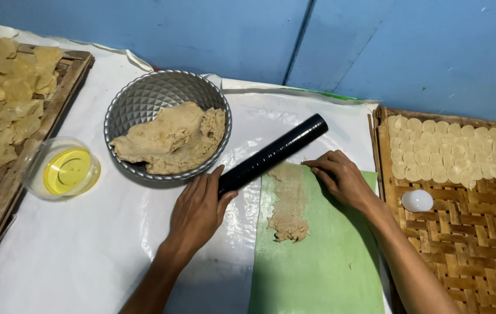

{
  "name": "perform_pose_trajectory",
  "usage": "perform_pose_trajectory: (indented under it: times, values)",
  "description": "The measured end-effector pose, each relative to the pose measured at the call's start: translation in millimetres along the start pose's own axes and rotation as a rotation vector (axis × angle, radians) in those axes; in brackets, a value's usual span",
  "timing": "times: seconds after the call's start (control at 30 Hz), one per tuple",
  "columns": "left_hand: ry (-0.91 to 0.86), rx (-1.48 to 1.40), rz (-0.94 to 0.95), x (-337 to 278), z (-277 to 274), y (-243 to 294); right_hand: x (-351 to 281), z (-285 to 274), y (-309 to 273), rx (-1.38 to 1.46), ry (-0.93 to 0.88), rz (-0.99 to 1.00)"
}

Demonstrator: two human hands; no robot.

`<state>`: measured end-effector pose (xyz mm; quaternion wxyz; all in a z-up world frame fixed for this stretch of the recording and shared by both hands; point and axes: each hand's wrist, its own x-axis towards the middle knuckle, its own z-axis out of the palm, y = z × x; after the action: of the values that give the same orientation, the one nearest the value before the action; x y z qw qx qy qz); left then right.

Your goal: Transferring shaped dough pieces to a storage tray and rolling out fresh dough with a rolling pin.

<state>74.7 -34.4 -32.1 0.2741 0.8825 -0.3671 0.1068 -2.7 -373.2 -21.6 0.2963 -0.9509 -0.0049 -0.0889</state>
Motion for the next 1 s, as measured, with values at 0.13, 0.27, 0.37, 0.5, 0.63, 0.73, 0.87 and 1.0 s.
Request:
perform_pose_trajectory:
  times: [0.13,0.27,0.37,0.5,0.63,0.73,0.87,1.0]
  values:
    - [0.035,0.025,-0.03,10.1,-1.6,-8.4,-0.1,0.1,3.5,-0.003,-0.029,0.032]
    - [0.125,0.109,0.009,12.7,0.0,-10.2,0.0,2.2,5.9,-0.003,-0.023,0.02]
    - [0.152,0.126,-0.015,16.3,-5.4,-16.1,-1.7,4.6,9.0,-0.003,-0.008,0.006]
    - [0.128,0.114,-0.096,18.0,-21.6,-17.2,-1.8,4.4,10.1,0.006,0.007,-0.019]
    - [0.044,0.109,-0.02,9.9,-15.5,-19.0,-3.6,2.3,-5.3,0.012,0.035,-0.052]
    - [-0.004,0.135,0.091,17.4,-17.0,-10.0,-6.0,5.0,-8.1,-0.122,0.118,-0.063]
    - [-0.047,0.157,0.221,29.0,-19.8,3.6,-33.0,16.6,28.0,-0.212,0.484,-0.034]
    - [-0.076,0.221,0.348,39.4,-12.6,8.9,-54.7,16.9,42.9,-0.303,0.659,-0.092]
